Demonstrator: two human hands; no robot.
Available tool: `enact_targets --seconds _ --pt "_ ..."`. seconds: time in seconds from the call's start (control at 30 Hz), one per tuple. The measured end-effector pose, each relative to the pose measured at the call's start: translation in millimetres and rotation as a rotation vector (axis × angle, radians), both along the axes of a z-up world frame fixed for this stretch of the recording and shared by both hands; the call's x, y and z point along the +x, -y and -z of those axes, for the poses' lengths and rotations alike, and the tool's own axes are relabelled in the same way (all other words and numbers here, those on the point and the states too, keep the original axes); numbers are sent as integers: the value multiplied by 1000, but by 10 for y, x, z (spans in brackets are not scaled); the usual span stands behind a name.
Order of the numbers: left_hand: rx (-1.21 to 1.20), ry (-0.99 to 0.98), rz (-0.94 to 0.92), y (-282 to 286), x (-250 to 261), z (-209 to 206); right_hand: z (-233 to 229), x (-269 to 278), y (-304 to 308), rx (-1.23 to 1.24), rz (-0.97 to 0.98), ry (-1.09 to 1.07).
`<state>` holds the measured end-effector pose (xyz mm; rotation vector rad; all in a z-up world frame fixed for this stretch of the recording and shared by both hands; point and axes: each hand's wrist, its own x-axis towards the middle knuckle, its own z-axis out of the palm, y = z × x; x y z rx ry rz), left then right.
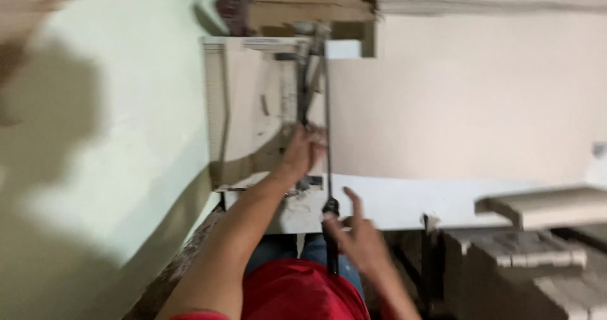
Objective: The person sits on the floor and uses a manual paper cutter to trim large sheets of paper. They align the paper against the guide, pull down the lever to cut, and then remove the trimmed pieces.
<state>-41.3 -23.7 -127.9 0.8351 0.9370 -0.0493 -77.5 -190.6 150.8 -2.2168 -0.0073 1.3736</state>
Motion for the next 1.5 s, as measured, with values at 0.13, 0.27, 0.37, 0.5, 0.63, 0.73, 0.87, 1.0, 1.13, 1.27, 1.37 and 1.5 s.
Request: enact_targets --seconds 0.13,0.27,0.37,0.5,0.63,0.73,0.87,1.0,1.13,1.27,1.37,1.5 --pt "-72 -268 316 88 -387 175 376 662 -61 76 75 123" --pt "760 -238 998 -198 -921 -216 1270 692 -411 458 511 -85" --pt "1407 -193 1494 -735 -1041 -452 2423 509 -287 441 544 -121" --pt "2048 -62 1980 -1318 -953 -627 2363 537 -241 451 571 -109" --pt "1843 181 1789 -1782 -967 -605 1908 340 5 413 726 -158" --pt "1786 26 1639 -1703 -868 -889 2336 72 597 256 1089 -67" --pt "1772 -252 1196 -1565 -736 -1213 2016 409 1033 460 1421 -44" --pt "1581 -295 1355 -1240 -491 -1736 2181 367 1506 616 1479 -55" --pt "1494 -214 1395 -1016 -452 -1542 2410 180 1580 531 1411 -84" --pt "1373 -197 1367 -752 -267 -1493 2538 293 1466 515 1384 -106" --pt "1417 -93 1269 -614 -301 -1156 2389 170 1594 539 1461 -107" --pt "1319 -98 1225 -549 -310 -1204 2403 -32 1592 389 1328 -107"
